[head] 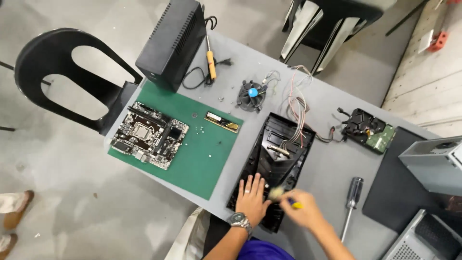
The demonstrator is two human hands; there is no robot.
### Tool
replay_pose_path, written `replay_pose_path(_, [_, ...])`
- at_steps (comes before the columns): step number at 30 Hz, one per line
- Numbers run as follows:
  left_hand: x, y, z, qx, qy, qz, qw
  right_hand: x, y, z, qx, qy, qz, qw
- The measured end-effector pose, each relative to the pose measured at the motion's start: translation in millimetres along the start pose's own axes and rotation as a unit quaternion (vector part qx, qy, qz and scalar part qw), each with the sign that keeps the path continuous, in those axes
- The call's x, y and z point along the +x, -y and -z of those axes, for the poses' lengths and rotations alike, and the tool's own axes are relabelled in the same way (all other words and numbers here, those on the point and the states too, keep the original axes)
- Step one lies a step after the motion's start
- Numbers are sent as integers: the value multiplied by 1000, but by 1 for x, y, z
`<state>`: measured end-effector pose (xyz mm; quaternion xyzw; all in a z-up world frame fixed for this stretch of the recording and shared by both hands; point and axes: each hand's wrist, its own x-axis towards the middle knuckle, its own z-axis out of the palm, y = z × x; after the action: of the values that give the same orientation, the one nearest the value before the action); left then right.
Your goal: Cleaning the interior of a computer case front panel using a small brush to remove dust.
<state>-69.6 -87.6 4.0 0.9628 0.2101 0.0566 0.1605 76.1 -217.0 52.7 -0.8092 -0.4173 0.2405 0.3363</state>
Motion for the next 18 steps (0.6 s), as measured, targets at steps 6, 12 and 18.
replay_pose_path(6, [-1, 2, -8, -24, -23, 3, 999, 35, 37, 23, 167, 203, -313, 913])
replay_pose_path(12, [-8, 5, -16, -7, -6, 29, 1000, 66, 12, 45, -219, 177, 5, 959])
replay_pose_path(18, [-6, 8, -13, -25, 45, 16, 999, 7, -10, -17, -295, 323, 154, 886])
